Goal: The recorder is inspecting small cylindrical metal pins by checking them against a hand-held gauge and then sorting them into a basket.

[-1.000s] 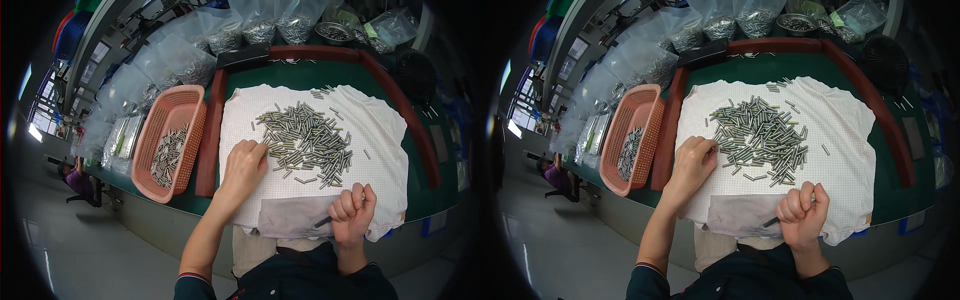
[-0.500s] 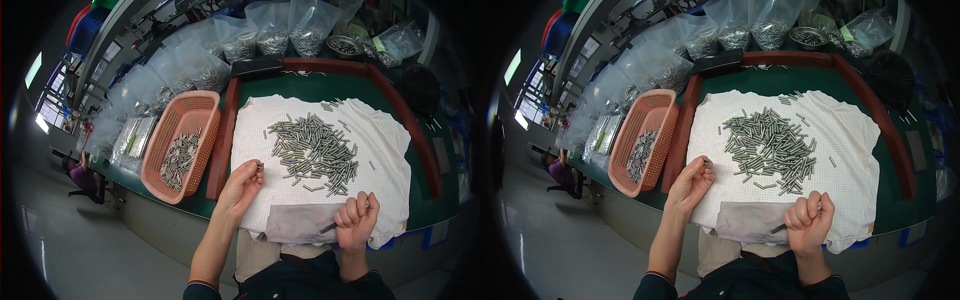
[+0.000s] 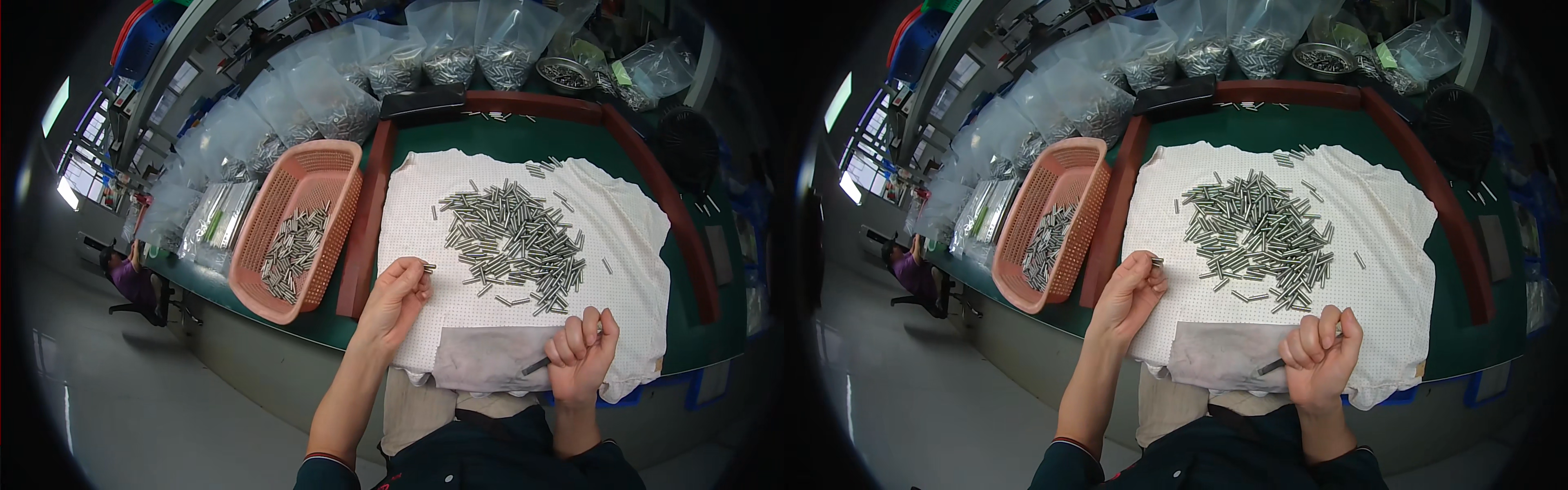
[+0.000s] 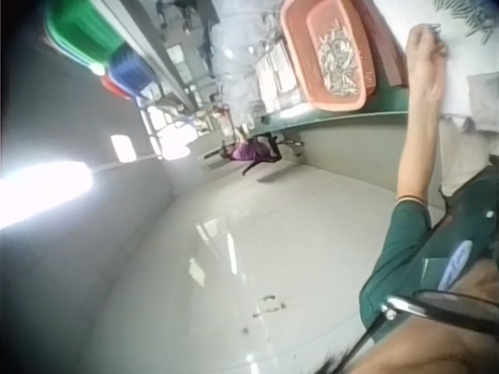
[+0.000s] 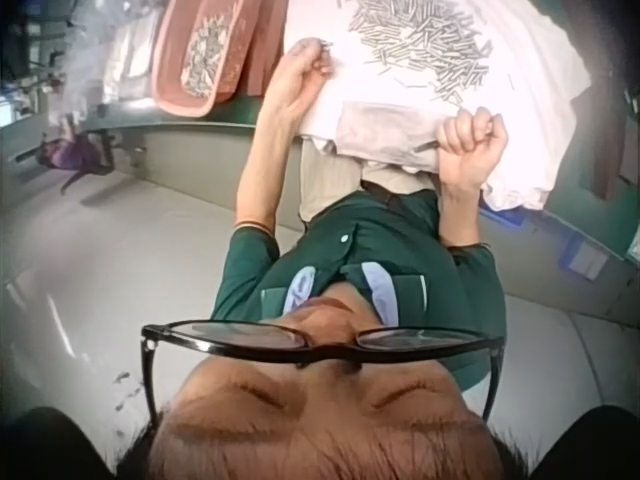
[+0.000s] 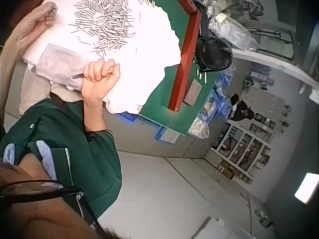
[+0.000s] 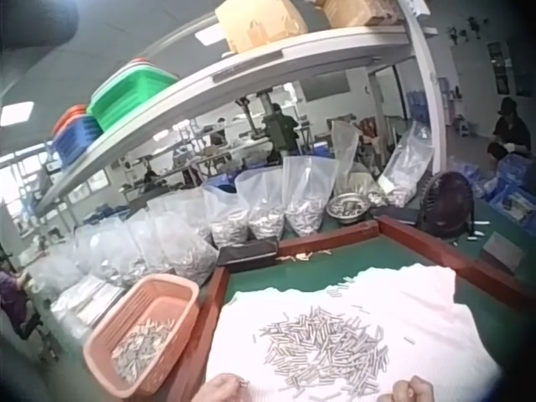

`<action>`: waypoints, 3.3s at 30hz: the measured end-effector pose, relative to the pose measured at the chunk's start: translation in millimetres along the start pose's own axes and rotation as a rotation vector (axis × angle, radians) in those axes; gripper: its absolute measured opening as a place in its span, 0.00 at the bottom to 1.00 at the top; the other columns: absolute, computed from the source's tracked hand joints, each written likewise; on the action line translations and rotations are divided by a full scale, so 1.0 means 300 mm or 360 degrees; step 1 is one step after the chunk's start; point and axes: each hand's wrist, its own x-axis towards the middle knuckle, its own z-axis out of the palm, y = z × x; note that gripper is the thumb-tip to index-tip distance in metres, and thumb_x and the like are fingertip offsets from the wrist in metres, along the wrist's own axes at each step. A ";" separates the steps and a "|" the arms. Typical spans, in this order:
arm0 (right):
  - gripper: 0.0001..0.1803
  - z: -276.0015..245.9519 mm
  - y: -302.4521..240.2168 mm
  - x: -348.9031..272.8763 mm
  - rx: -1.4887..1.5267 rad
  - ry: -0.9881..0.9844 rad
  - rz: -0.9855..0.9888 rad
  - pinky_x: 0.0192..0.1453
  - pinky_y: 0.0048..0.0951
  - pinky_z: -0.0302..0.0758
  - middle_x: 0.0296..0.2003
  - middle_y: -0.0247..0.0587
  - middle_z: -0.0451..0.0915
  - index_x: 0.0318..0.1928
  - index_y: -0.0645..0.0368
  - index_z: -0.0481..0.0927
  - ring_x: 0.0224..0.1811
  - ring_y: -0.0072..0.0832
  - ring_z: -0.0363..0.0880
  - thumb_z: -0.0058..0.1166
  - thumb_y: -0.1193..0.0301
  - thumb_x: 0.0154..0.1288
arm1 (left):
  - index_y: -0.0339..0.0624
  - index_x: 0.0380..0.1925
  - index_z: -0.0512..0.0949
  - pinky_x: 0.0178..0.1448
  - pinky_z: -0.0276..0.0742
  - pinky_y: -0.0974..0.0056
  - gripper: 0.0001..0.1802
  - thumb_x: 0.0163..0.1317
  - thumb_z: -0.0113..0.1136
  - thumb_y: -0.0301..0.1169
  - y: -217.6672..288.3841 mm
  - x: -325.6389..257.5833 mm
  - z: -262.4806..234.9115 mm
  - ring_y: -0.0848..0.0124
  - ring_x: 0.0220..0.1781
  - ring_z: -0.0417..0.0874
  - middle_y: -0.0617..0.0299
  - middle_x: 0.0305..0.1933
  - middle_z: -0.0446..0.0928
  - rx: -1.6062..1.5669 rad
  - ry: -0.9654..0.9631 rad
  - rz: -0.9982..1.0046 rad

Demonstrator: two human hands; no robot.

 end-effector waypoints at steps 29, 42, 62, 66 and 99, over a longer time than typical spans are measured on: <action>0.20 0.095 0.230 0.033 -0.0303 -0.0408 -0.0272 0.19 0.21 0.49 0.11 0.29 0.55 0.20 0.56 0.58 0.12 0.16 0.45 0.27 0.60 0.67 | 0.39 0.25 0.76 0.27 0.66 0.67 0.11 0.37 0.63 0.18 -0.148 -0.249 0.004 0.68 0.25 0.70 0.63 0.25 0.70 0.2491 -0.0325 0.1261; 0.20 0.096 0.255 0.022 -0.0386 -0.0345 -0.0330 0.18 0.21 0.49 0.11 0.30 0.55 0.19 0.57 0.58 0.12 0.16 0.46 0.27 0.61 0.67 | 0.39 0.26 0.78 0.26 0.67 0.68 0.11 0.37 0.62 0.18 -0.148 -0.249 0.005 0.68 0.25 0.70 0.63 0.24 0.70 0.2439 -0.0293 0.1198; 0.22 0.103 0.205 0.019 -0.0427 -0.0344 -0.0404 0.18 0.23 0.48 0.11 0.29 0.55 0.17 0.55 0.57 0.12 0.19 0.45 0.23 0.61 0.68 | 0.37 0.26 0.76 0.27 0.67 0.64 0.10 0.39 0.61 0.18 -0.118 -0.239 0.034 0.64 0.26 0.70 0.60 0.24 0.69 0.2499 -0.0363 0.1032; 0.23 0.081 0.047 -0.018 -0.0315 -0.0180 -0.0390 0.16 0.21 0.46 0.09 0.27 0.52 0.17 0.52 0.55 0.10 0.17 0.41 0.21 0.58 0.68 | 0.36 0.26 0.72 0.30 0.66 0.65 0.10 0.40 0.59 0.20 -0.107 -0.258 0.080 0.65 0.28 0.69 0.60 0.27 0.67 0.2954 -0.0506 0.1132; 0.22 -0.029 -0.067 0.005 0.0060 0.0039 -0.0078 0.14 0.20 0.45 0.09 0.27 0.51 0.16 0.51 0.56 0.08 0.17 0.43 0.24 0.60 0.67 | 0.38 0.26 0.76 0.35 0.66 0.64 0.09 0.40 0.59 0.19 -0.005 0.007 0.156 0.65 0.31 0.71 0.60 0.28 0.70 0.3007 -0.0566 0.1543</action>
